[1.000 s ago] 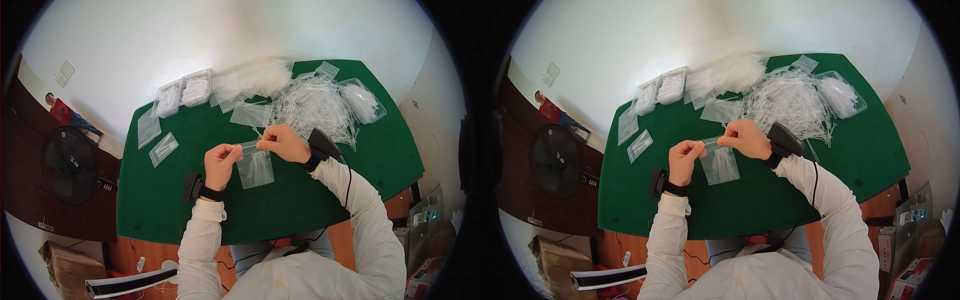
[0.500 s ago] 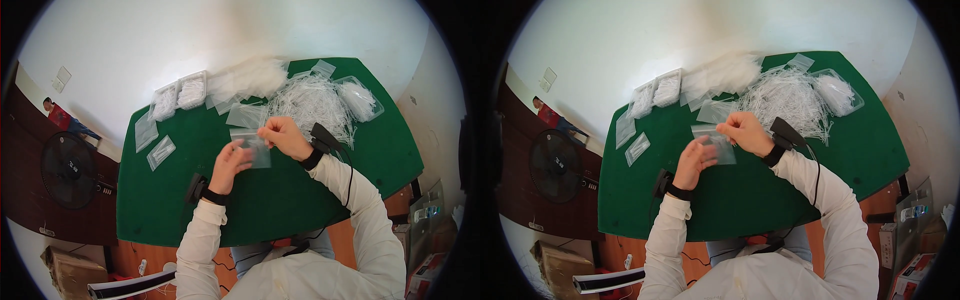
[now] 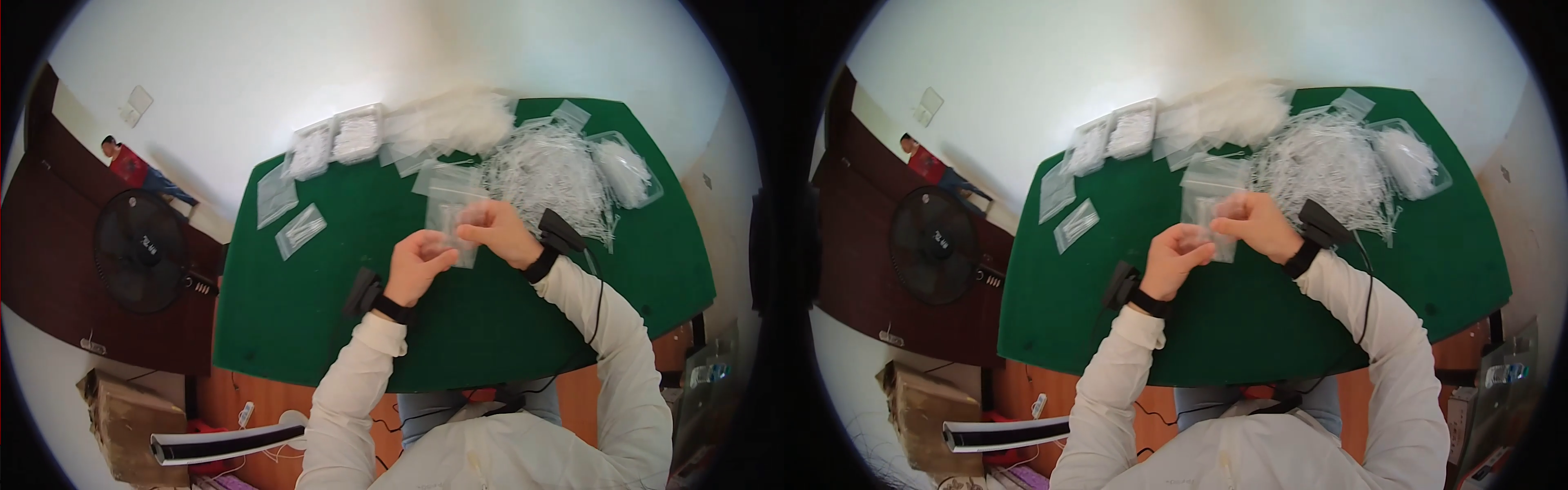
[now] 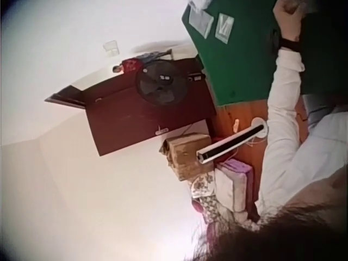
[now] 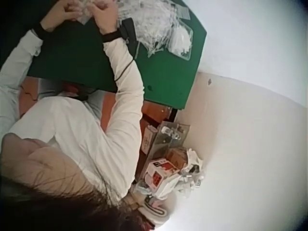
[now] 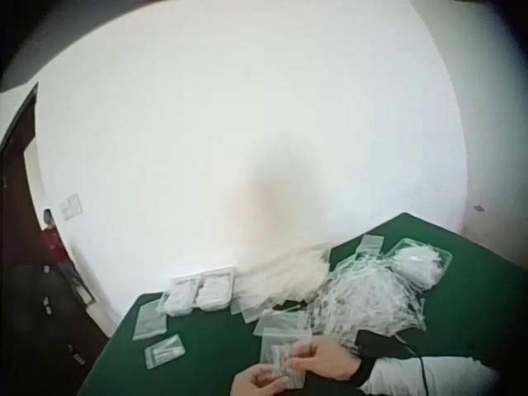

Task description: The person gathers plastic picks from a pile, places them into a small plastic bag, and seals the bag by hand. After setting the first bag aside, the person repeats the process with a second bag.

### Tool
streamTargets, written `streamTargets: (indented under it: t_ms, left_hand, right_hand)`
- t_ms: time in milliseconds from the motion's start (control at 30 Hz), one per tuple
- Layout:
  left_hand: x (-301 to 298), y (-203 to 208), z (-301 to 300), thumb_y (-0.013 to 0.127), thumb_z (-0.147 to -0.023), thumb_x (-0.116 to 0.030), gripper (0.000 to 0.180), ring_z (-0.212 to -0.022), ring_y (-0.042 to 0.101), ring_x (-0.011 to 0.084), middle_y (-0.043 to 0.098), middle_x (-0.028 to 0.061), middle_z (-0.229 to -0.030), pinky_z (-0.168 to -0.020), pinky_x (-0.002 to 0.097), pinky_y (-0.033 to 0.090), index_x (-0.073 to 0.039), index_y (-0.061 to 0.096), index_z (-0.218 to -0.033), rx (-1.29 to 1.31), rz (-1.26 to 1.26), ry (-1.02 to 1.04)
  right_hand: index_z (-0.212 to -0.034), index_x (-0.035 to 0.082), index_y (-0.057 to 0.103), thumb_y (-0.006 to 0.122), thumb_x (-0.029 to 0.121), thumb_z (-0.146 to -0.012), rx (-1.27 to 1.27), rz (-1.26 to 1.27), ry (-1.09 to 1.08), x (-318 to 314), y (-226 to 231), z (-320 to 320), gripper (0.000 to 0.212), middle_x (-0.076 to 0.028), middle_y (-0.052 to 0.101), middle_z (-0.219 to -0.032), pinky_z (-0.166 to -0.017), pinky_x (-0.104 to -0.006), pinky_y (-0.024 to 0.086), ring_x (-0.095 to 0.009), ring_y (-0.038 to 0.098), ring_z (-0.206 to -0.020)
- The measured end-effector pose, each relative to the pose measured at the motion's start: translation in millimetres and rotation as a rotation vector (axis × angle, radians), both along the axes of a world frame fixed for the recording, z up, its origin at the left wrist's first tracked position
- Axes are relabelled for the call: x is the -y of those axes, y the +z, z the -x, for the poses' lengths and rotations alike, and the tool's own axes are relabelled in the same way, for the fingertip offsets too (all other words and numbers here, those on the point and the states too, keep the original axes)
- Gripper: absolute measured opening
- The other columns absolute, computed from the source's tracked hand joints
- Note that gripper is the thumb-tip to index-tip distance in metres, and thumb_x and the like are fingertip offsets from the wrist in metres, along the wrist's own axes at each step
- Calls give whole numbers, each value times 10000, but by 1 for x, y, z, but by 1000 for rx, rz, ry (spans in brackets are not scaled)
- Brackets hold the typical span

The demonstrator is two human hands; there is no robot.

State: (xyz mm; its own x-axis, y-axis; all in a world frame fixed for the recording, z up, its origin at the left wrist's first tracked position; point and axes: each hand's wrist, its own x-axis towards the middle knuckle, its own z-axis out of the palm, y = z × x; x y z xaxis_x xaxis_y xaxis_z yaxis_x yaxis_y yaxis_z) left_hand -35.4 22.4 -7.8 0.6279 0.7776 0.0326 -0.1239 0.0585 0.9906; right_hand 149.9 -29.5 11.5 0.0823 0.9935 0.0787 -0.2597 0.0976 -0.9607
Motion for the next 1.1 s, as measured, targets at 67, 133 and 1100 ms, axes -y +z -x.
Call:
streamTargets:
  t_ms: [67,133,1100]
  left_hand:
    - [3,3,-4,658,-813,-59,234,-731,607,101,644,36,-877,-657,235,505,-36,579,-1032,-18,26,1]
    - [-1,6,-2,656,-817,-67,235,-730,607,101,643,35,-878,-657,236,505,-37,580,-1038,-21,39,11]
    - [-73,45,164,631,-833,-257,301,-702,623,166,640,71,-908,-629,268,499,-69,551,-1054,-561,251,491]
  right_hand:
    - [-1042,16,535,668,113,-807,123,12,26,-3,-9,-9,287,-34,617,-811,-592,-236,474,-93,579,-700]
    - [-1075,8,525,682,99,-789,190,17,46,-6,-13,-9,339,-41,623,-833,-588,-240,478,-90,581,-716]
    - [-922,-3,553,628,85,-822,213,-14,49,-12,-34,-2,153,-16,573,-714,-529,-203,448,-71,543,-593]
